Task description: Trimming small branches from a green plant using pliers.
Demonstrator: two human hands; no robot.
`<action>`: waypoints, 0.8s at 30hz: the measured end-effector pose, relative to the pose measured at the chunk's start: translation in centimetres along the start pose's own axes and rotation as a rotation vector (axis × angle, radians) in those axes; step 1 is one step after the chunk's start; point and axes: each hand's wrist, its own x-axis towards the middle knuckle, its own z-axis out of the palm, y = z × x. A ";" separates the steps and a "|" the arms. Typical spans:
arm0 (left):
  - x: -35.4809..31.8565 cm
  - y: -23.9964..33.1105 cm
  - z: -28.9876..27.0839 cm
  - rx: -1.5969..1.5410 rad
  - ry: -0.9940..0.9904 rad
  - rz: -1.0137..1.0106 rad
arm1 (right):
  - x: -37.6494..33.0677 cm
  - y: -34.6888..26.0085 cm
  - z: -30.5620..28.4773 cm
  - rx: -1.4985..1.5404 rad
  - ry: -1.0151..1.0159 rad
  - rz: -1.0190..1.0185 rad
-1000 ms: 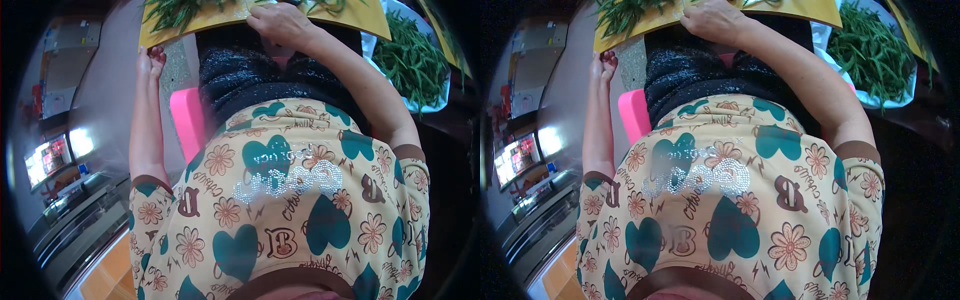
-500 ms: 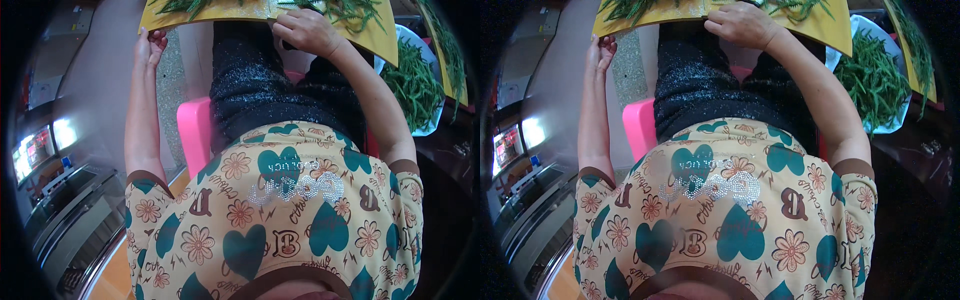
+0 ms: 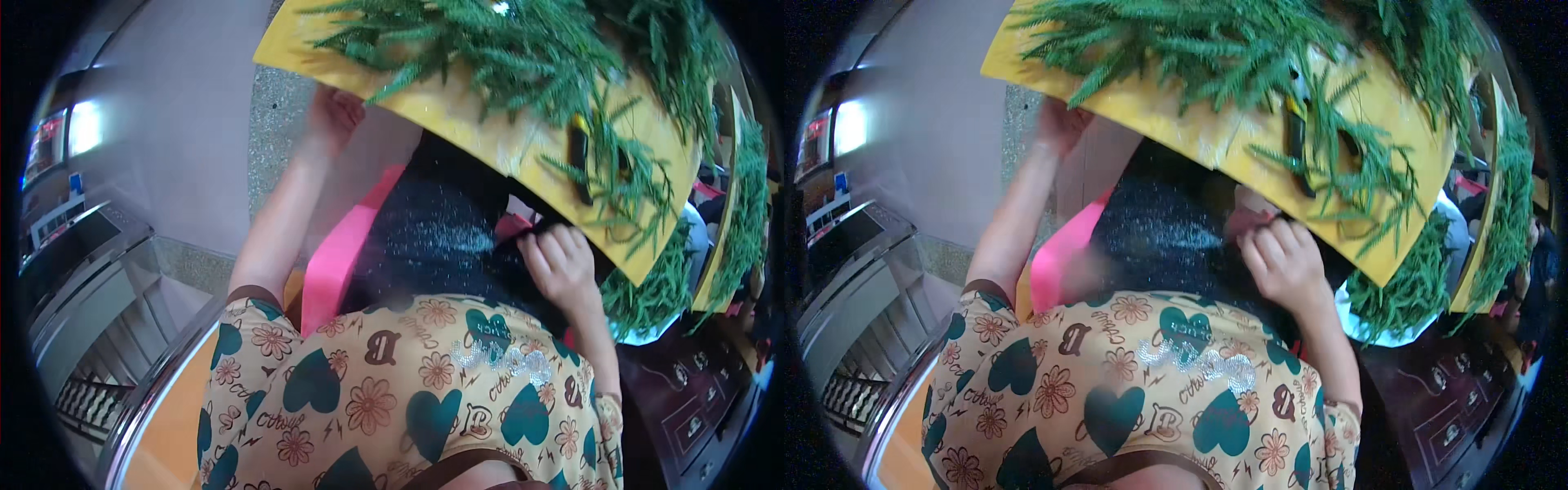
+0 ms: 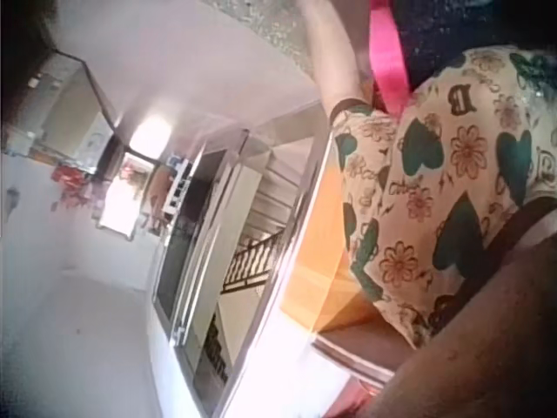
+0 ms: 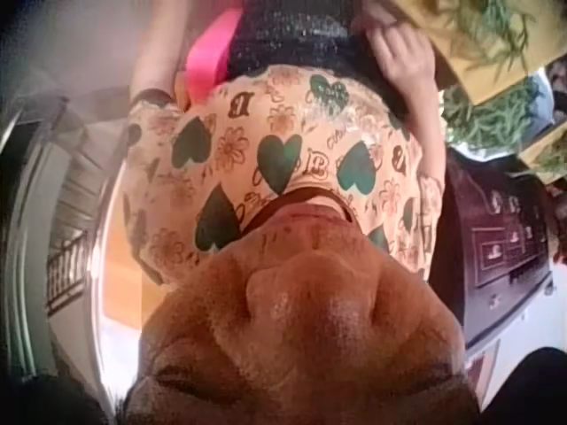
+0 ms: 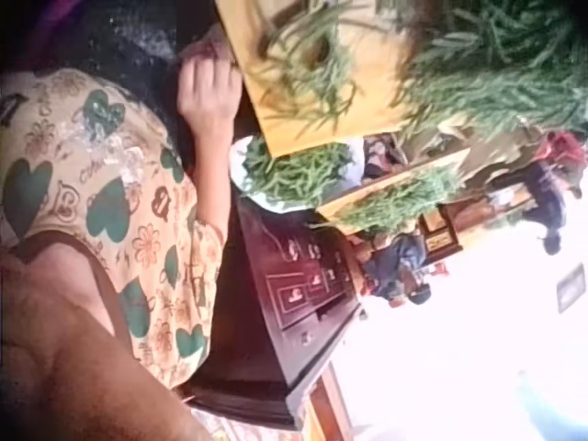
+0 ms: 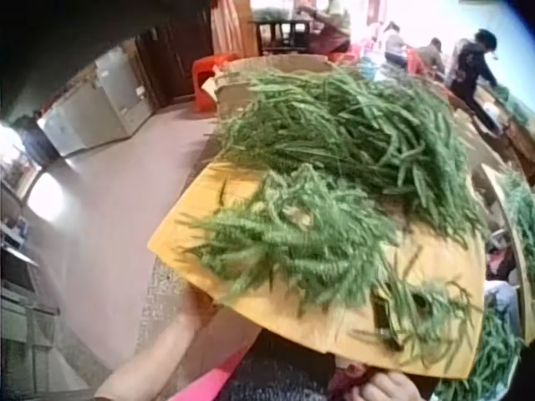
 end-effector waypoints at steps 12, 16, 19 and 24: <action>14.7 -12.3 1.1 0.396 -0.155 -0.258 | -7.6 -1.7 -4.9 0.149 -0.305 0.684; 17.4 -14.9 2.8 0.393 -0.210 -0.300 | -8.6 -1.5 -3.3 0.124 -0.235 0.708; 18.7 -15.3 3.5 0.390 -0.231 -0.308 | -8.8 -1.6 -2.9 0.131 -0.272 0.683; 19.6 -15.5 1.9 0.412 -0.225 -0.316 | -11.2 -2.7 -3.0 0.434 -0.415 0.860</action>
